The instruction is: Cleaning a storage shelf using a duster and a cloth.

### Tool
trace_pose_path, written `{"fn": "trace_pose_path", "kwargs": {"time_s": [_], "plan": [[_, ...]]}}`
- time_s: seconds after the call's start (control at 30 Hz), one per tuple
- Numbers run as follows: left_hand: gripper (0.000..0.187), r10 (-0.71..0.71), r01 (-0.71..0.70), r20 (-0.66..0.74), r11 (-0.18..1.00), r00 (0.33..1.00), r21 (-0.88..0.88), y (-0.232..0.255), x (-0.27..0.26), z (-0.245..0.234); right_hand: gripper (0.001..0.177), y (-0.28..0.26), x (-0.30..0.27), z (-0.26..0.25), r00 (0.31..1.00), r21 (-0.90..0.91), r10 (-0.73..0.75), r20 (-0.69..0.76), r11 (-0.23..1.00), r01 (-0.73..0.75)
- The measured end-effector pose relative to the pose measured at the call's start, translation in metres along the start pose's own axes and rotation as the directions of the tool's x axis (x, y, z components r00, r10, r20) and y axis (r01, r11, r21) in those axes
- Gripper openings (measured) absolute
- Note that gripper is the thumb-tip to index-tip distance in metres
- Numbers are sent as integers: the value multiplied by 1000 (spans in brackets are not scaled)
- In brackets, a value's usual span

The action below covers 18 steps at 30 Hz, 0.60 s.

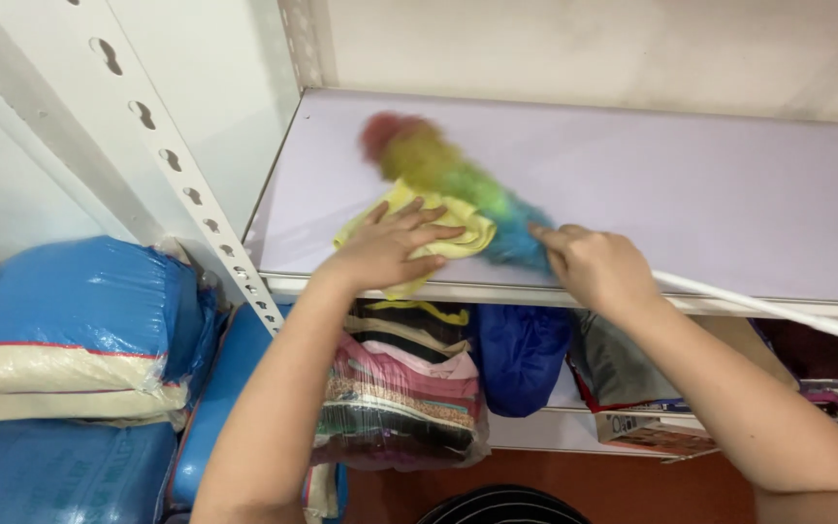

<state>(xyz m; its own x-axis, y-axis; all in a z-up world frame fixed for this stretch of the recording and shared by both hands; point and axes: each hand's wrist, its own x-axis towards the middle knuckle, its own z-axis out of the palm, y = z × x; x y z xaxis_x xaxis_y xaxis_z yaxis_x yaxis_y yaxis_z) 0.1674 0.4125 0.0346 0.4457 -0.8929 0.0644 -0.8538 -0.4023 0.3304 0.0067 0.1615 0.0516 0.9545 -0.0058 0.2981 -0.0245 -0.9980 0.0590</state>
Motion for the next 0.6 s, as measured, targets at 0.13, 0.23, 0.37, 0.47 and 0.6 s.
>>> {"fn": "trace_pose_path", "kwargs": {"time_s": [0.13, 0.23, 0.37, 0.47, 0.6], "plan": [[51, -39, 39, -7, 999, 999, 10, -33, -6, -10, 31, 14, 0, -10, 998, 98, 43, 45, 994, -47], [53, -212, 220, -84, 970, 974, 103, -65, 0, -7, 29, 64, -5, 15, 987, 10, 160, 22, 987, -160], [56, -506, 533, -185, 833, 843, 149, -91, 28, 17, 33, 125, -24, 65, 961, -444, 252, -113, 853, -276], [60, -635, 667, -209, 723, 744, 178, -87, 39, 26, 37, 101, -37, 53, 972, -540, 175, -158, 809, -233], [65, -627, 665, -227, 726, 745, 176, -89, 39, 29, 34, 38, -48, 2, 992, -175, 26, -120, 984, -47]]}}
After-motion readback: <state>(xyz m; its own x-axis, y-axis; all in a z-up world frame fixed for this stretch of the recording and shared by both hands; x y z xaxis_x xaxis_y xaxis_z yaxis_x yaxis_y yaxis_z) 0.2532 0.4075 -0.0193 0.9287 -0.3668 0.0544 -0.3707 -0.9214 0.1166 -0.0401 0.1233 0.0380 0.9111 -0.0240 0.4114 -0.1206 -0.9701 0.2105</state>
